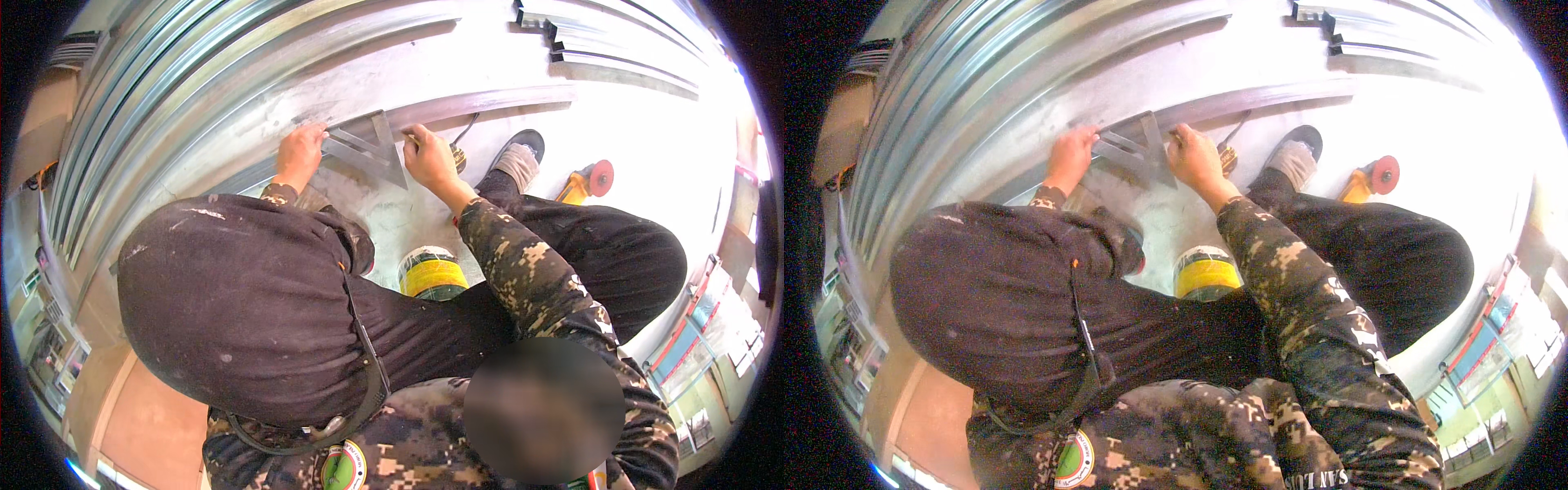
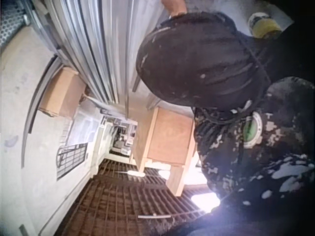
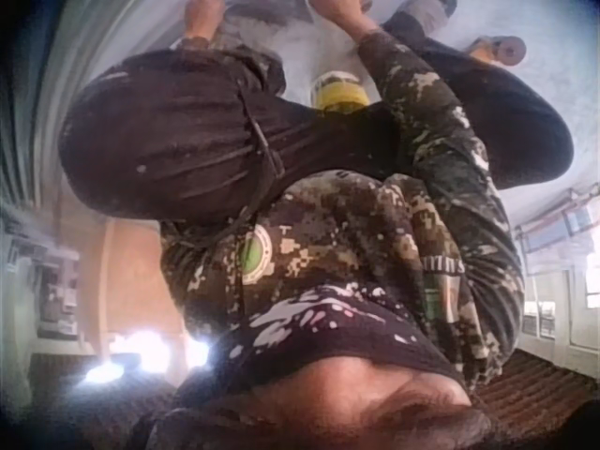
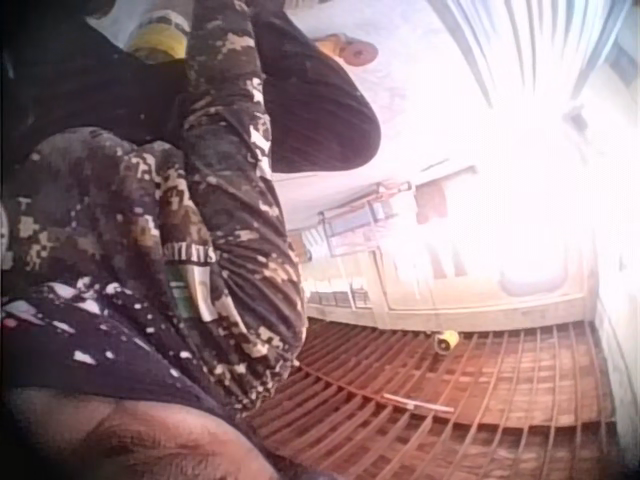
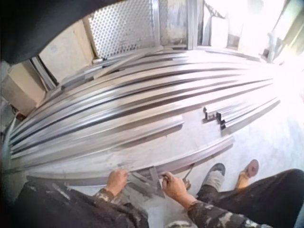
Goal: Cutting a metal profile with an angle grinder and measuring it with a tape measure.
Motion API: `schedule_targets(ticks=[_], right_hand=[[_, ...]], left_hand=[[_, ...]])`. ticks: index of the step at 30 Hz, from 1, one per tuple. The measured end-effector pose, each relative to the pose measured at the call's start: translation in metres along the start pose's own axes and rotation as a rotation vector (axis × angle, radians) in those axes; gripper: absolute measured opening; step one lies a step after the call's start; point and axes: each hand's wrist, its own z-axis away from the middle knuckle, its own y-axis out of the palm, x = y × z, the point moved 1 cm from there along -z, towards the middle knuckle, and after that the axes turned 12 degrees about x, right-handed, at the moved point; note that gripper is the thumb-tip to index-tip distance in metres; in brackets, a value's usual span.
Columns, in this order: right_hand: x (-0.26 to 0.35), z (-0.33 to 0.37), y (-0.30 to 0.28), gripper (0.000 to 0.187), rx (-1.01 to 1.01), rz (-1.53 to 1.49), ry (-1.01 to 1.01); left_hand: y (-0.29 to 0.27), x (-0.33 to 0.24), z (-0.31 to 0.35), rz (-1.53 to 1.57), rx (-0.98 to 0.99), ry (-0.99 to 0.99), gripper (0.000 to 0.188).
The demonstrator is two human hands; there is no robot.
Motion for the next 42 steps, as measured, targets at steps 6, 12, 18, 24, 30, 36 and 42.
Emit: schedule_targets(ticks=[6, 12, 18, 24, 30, 36, 42], right_hand=[[0.006, -0.003, 0.015, 0.021, -0.062, -0.003, 0.097], [0.009, -0.004, 0.017, 0.029, -0.028, 0.013, 0.144], [0.014, -0.001, 0.015, 0.035, 0.023, 0.006, 0.137], [0.012, -0.002, 0.017, 0.034, 0.029, -0.016, 0.135], [0.009, -0.004, 0.021, 0.029, 0.018, -0.02, 0.109], [0.011, -0.003, 0.02, 0.029, 0.034, 0.011, 0.118], [0.012, -0.004, 0.022, 0.026, 0.005, 0.014, 0.106]], left_hand=[[0.0, -0.003, -0.001, -0.049, 0.058, -0.078, 0.021], [0.006, 0.003, -0.005, -0.064, 0.042, -0.069, 0.02], [0.007, 0.006, -0.004, -0.045, 0.022, -0.047, 0.02], [0.005, 0.004, -0.005, -0.059, 0.028, -0.032, 0.019], [0.007, 0.008, -0.006, -0.065, 0.012, -0.019, 0.019], [0.005, 0.006, -0.006, -0.056, 0.019, -0.022, 0.017], [0.006, 0.005, -0.006, -0.095, 0.025, 0.013, 0.019]])
